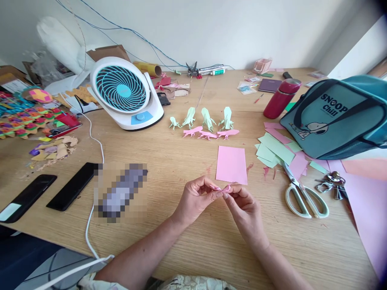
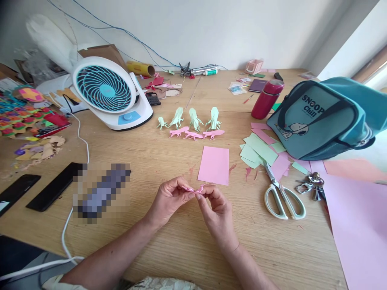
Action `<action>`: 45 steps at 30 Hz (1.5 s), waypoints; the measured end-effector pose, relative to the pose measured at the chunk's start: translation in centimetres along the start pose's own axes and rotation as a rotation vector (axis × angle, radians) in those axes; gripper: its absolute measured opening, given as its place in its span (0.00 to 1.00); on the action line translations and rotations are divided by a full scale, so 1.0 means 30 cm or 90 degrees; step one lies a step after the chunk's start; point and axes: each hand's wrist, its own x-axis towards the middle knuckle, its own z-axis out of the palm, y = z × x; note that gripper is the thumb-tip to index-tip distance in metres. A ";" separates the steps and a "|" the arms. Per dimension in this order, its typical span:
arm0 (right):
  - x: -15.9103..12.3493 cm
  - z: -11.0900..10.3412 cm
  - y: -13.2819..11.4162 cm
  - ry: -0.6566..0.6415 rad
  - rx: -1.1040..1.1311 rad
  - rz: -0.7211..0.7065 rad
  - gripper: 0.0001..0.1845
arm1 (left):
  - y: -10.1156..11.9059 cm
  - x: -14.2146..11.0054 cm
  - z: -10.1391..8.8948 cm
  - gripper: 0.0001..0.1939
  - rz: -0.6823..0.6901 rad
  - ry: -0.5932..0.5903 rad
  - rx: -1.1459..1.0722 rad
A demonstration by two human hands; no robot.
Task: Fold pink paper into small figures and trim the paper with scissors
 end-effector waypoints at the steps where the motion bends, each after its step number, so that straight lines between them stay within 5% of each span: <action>1: 0.004 -0.001 0.003 -0.004 0.007 0.012 0.04 | 0.002 0.003 0.002 0.14 -0.025 -0.002 -0.028; 11: 0.025 0.002 0.026 0.003 0.043 0.027 0.07 | 0.000 0.003 0.020 0.15 -0.067 0.066 -0.021; 15: 0.018 -0.004 0.024 0.011 -0.012 -0.014 0.19 | -0.006 0.000 0.019 0.15 -0.086 0.062 -0.055; 23: 0.017 -0.015 -0.003 -0.010 -0.164 -0.081 0.01 | 0.003 0.004 0.021 0.17 -0.115 0.061 -0.081; 45: 0.023 -0.017 -0.011 -0.055 -0.063 -0.030 0.07 | 0.007 -0.002 0.025 0.13 -0.076 0.001 -0.113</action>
